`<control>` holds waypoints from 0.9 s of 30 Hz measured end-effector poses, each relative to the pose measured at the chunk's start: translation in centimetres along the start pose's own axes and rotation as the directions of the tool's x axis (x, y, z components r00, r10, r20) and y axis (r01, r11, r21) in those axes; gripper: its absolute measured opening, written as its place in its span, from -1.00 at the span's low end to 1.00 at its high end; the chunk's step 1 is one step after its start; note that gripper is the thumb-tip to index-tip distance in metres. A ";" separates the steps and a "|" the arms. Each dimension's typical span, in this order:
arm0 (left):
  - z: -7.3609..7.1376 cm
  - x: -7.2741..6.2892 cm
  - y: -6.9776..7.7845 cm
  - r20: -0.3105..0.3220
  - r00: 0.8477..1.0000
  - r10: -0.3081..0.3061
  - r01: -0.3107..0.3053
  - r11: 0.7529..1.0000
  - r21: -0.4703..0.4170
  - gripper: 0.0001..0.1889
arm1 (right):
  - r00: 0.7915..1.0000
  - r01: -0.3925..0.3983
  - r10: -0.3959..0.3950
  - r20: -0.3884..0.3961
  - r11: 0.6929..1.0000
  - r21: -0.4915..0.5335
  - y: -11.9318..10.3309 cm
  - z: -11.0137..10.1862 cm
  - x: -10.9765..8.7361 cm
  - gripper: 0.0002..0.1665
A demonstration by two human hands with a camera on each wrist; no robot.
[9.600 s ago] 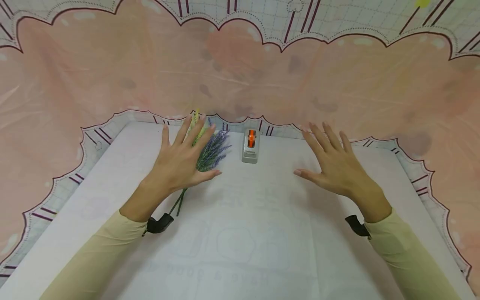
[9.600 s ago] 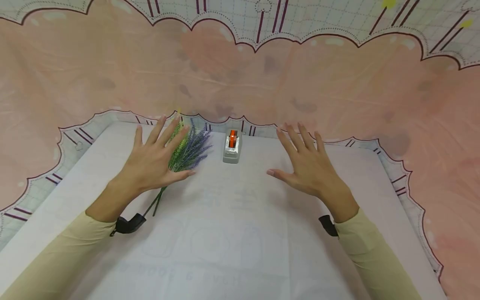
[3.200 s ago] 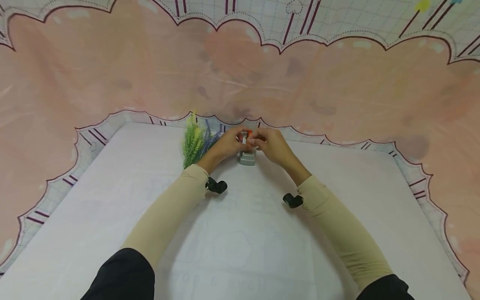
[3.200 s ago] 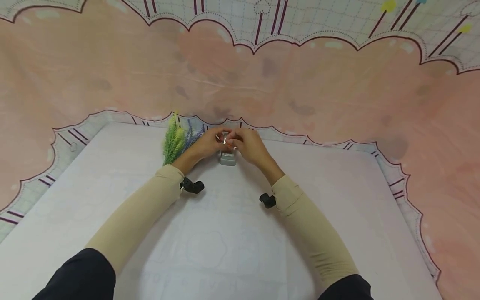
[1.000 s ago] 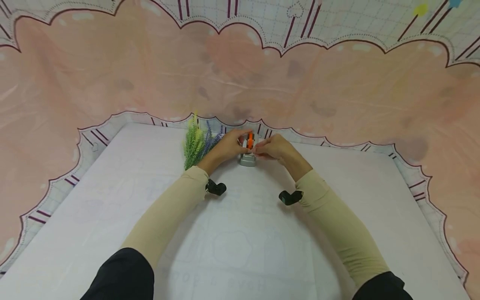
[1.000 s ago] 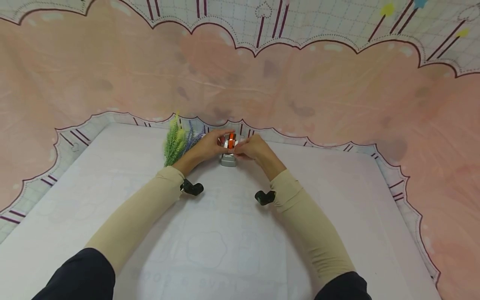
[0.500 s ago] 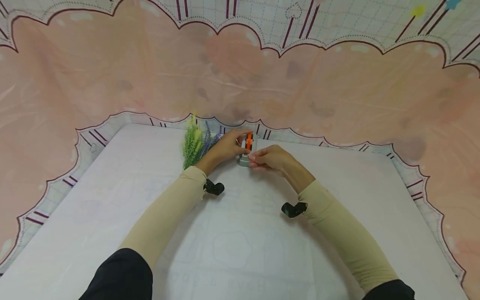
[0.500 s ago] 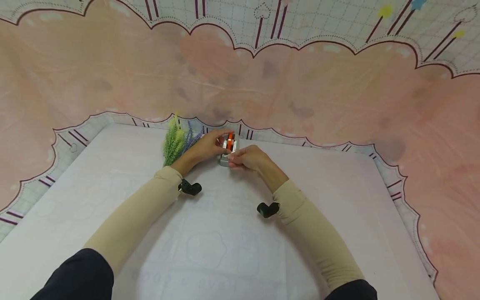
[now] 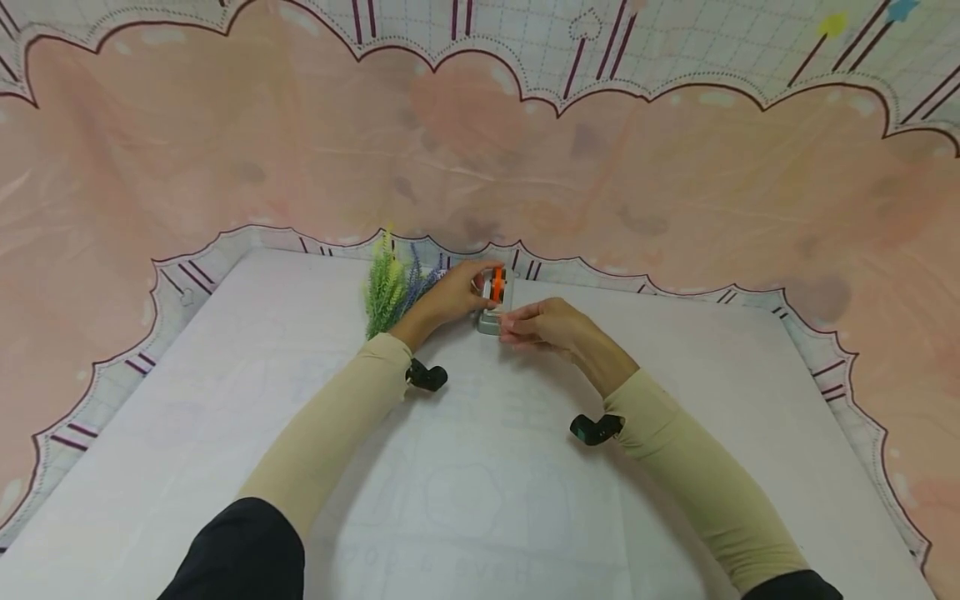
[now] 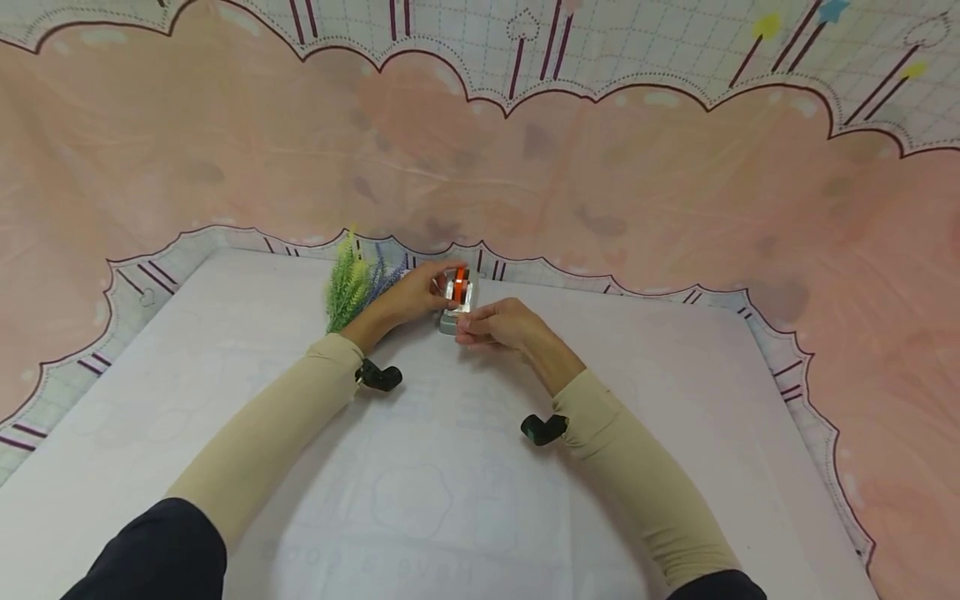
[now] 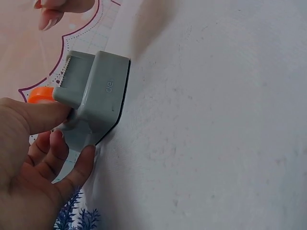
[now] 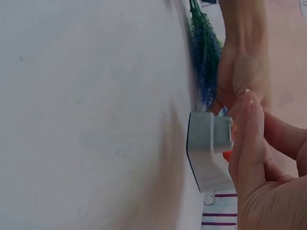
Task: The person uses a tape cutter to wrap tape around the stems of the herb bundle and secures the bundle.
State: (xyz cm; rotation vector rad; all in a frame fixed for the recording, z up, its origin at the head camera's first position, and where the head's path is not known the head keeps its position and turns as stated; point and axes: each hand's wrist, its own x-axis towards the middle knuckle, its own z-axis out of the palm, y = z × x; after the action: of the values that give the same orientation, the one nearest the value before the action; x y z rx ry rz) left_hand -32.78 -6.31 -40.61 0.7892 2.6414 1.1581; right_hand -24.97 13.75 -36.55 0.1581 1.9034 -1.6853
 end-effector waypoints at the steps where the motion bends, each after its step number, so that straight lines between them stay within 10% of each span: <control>1: 0.0 0.0 0.0 0.005 1.000 -0.004 0.004 1.000 -0.010 -0.23 | 1.000 0.000 0.000 -0.004 1.000 0.006 0.1 0.0 0.0 -0.64; 27: 0.2 0.1 -0.4 0.010 1.000 -0.013 0.015 0.990 -0.140 -0.23 | 0.999 0.037 -0.038 0.010 0.996 0.086 3.6 2.4 -0.9 -0.61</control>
State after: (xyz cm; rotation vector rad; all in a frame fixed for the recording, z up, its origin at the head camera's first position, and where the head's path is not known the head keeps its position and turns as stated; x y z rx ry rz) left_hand -33.01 -6.35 -41.06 0.7471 2.5204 1.3163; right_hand -21.75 12.44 -39.30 0.1462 1.8369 -1.7904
